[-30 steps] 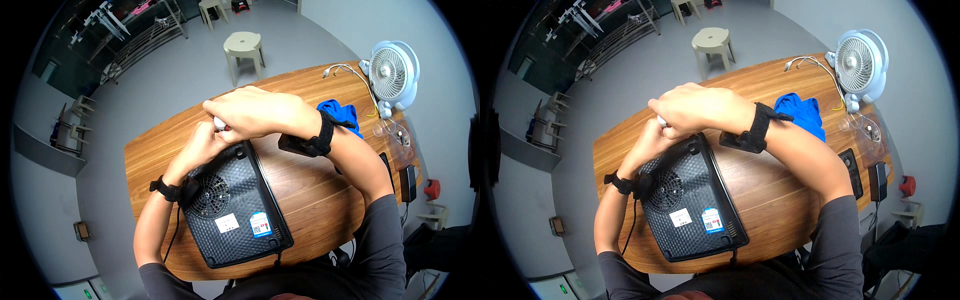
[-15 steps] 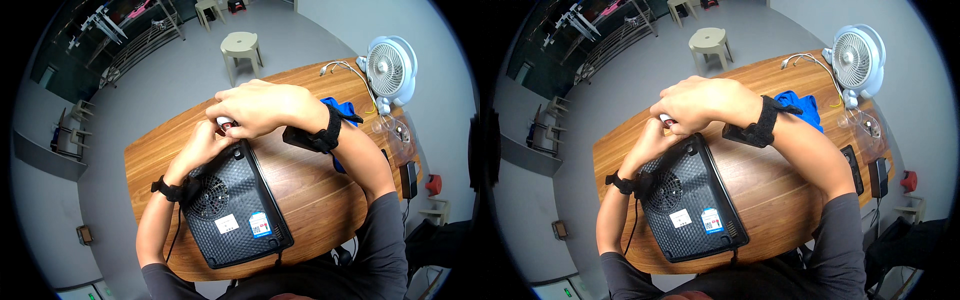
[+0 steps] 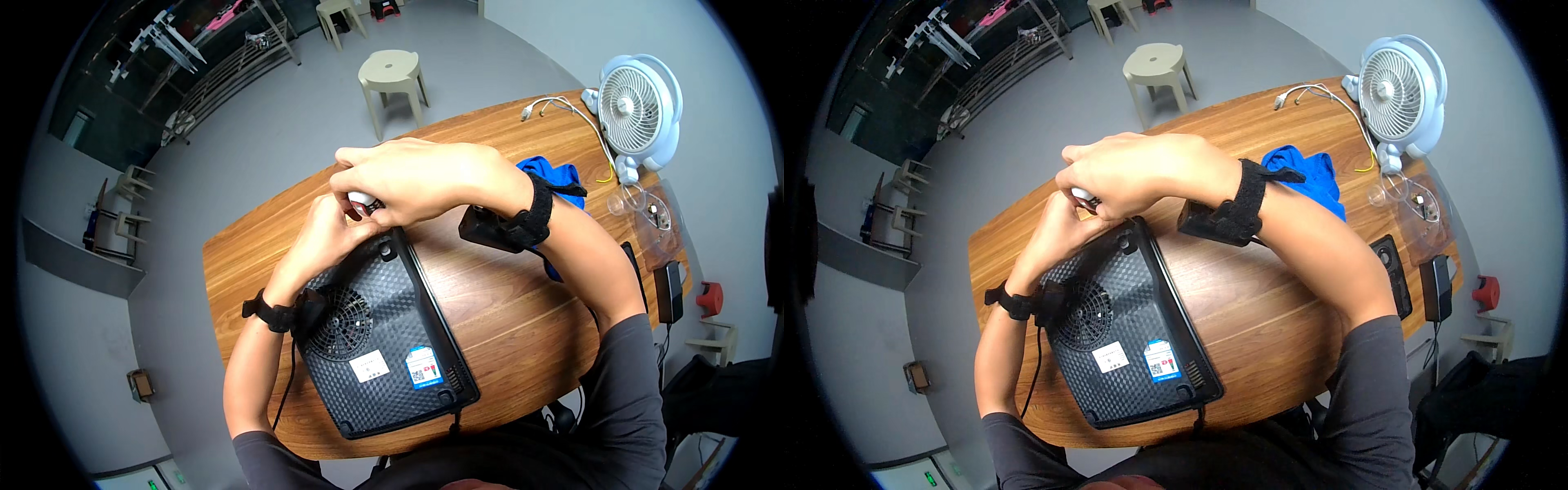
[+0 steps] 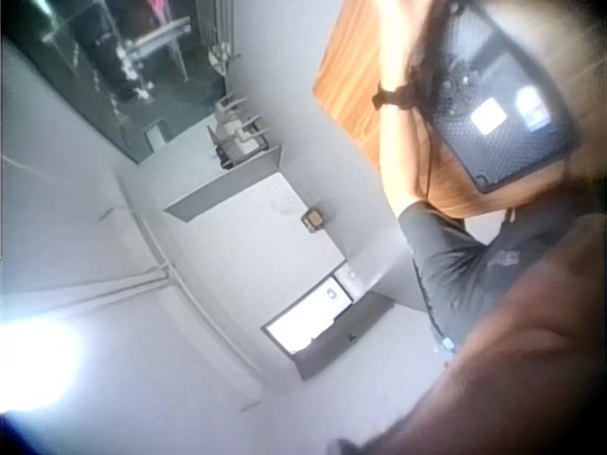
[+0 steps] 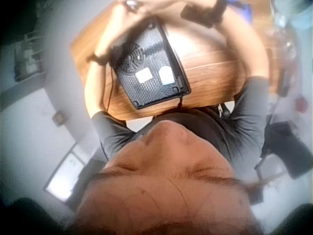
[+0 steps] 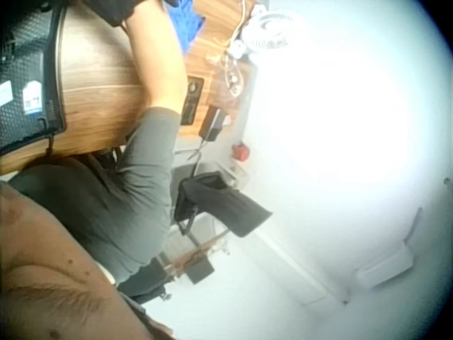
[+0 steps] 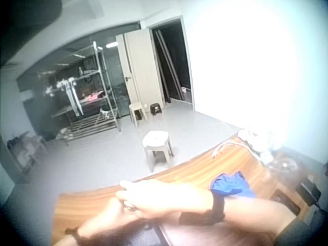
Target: The person unscrews the bottom cover of a portable induction cooktop, wipes both the underside and the top surface with a blue cloth, then reattaches the cover and tightens the screws. The device is handled on a wooden table in a workshop-like room.
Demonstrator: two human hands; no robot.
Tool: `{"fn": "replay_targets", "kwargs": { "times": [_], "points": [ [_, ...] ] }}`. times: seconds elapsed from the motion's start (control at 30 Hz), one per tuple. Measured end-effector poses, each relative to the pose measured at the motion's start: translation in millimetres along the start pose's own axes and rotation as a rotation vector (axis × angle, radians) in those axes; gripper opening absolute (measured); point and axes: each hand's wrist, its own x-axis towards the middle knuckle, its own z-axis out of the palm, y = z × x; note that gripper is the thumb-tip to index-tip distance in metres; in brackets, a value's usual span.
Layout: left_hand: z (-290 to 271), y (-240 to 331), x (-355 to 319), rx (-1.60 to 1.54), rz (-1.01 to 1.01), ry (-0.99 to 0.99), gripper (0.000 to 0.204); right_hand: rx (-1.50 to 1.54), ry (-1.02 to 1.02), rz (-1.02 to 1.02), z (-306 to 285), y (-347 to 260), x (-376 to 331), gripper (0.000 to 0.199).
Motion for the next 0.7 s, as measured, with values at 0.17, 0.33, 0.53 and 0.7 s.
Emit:
{"fn": "replay_targets", "kwargs": {
  "times": [0.17,0.33,0.53,0.7],
  "points": [
    [-1,11,4,0.104,-0.039,0.009,0.039,-0.245,0.207,0.107,8,-7,2,0.038],
    [5,10,2,0.078,-0.020,0.020,0.040,-0.081,0.126,0.059,9,0,5,0.033],
    [-2,3,1,-0.040,-0.056,-0.043,0.043,0.039,-0.075,-0.034,-9,4,0,0.036],
    [2,6,7,0.116,-0.029,-0.016,0.038,-0.146,-0.058,0.210,-9,-11,8,0.036]
  ]
}}
